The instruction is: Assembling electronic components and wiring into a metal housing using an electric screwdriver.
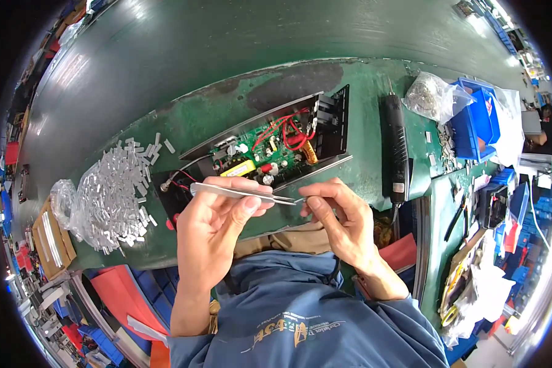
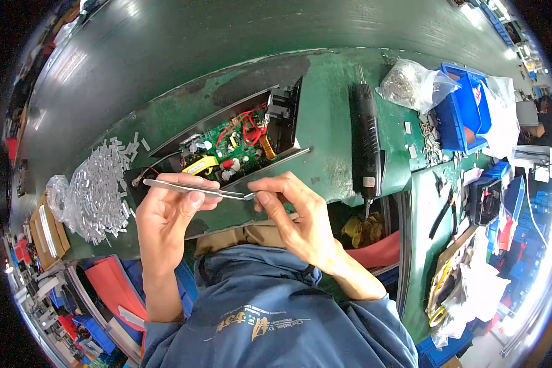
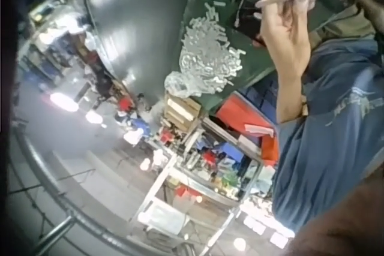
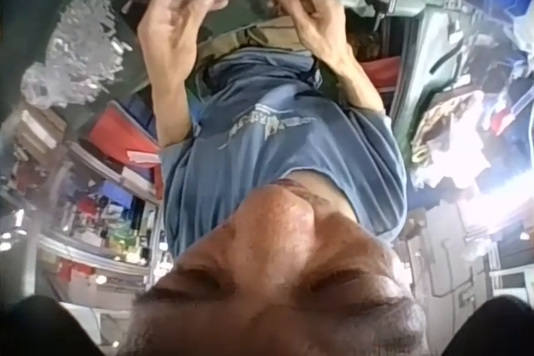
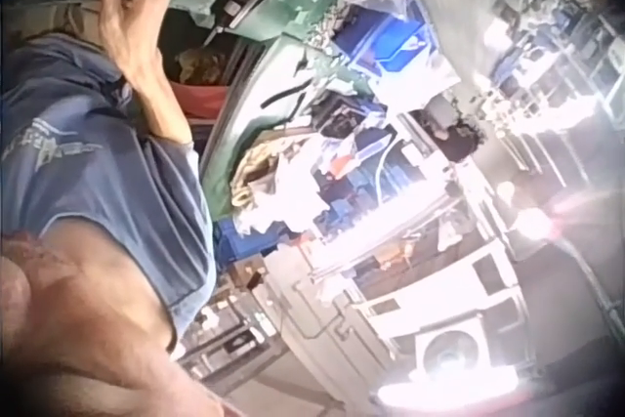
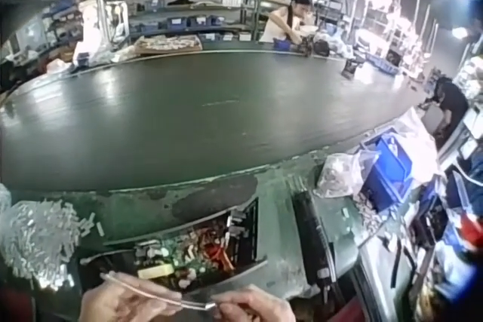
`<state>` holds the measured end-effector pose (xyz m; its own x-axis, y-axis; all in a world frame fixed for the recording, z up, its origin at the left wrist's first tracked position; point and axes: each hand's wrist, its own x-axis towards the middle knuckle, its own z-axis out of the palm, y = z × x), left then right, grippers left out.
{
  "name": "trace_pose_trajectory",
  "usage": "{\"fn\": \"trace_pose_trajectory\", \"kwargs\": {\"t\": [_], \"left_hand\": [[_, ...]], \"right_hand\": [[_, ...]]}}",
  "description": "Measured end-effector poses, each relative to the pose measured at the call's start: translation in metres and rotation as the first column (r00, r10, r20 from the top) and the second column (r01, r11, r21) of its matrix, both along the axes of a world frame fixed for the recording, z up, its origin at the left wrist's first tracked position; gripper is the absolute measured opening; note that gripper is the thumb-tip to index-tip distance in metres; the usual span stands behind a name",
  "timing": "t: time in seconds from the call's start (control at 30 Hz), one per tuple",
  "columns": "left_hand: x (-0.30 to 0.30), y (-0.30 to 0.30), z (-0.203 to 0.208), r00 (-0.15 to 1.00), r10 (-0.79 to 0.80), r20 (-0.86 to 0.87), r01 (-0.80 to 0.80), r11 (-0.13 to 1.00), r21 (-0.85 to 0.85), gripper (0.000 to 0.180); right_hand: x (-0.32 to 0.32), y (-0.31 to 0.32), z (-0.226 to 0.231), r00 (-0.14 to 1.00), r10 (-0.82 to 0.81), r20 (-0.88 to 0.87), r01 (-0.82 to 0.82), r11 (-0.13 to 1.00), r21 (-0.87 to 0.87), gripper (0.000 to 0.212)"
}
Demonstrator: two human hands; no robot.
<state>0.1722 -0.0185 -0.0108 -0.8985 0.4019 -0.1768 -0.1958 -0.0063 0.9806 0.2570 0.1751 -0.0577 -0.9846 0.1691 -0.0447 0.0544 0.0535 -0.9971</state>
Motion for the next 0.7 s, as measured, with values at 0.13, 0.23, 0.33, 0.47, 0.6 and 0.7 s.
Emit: {"fn": "trace_pose_trajectory", "kwargs": {"t": [0.13, 0.23, 0.33, 0.47, 0.6, 0.7], "left_hand": [[0.004, 0.001, -0.003, 1.0, 0.005, -0.007, -0.005, 1.0, -0.023, 0.022], [0.009, 0.0, 0.0, 0.998, 0.002, 0.058, 0.003, 0.997, -0.074, 0.021], [0.014, -0.003, -0.003, 0.997, 0.011, -0.082, -0.02, 0.993, -0.117, 0.017], [0.025, -0.013, -0.011, 0.969, 0.035, -0.246, -0.075, 0.985, -0.154, 0.012], [0.032, -0.014, -0.015, 0.962, 0.05, -0.268, -0.09, 0.986, -0.141, 0.011], [0.036, -0.019, -0.015, 0.96, -0.004, -0.279, -0.05, 0.981, -0.186, 0.013]], "right_hand": [[0.0, 0.0, 0.003, 1.0, -0.002, 0.016, 0.002, 1.0, -0.001, 0.018], [-0.001, 0.002, 0.005, 1.0, 0.02, 0.021, -0.02, 1.0, 0.001, 0.018], [-0.011, 0.008, 0.012, 0.993, 0.093, -0.072, -0.079, 0.98, 0.183, 0.021], [-0.082, 0.013, 0.045, 0.832, 0.297, -0.469, 0.16, 0.681, 0.715, 0.031], [-0.152, 0.002, 0.021, 0.727, 0.645, -0.236, 0.091, 0.251, 0.964, 0.021], [-0.171, -0.001, 0.015, 0.659, 0.737, -0.148, 0.069, 0.137, 0.988, 0.017]]}}
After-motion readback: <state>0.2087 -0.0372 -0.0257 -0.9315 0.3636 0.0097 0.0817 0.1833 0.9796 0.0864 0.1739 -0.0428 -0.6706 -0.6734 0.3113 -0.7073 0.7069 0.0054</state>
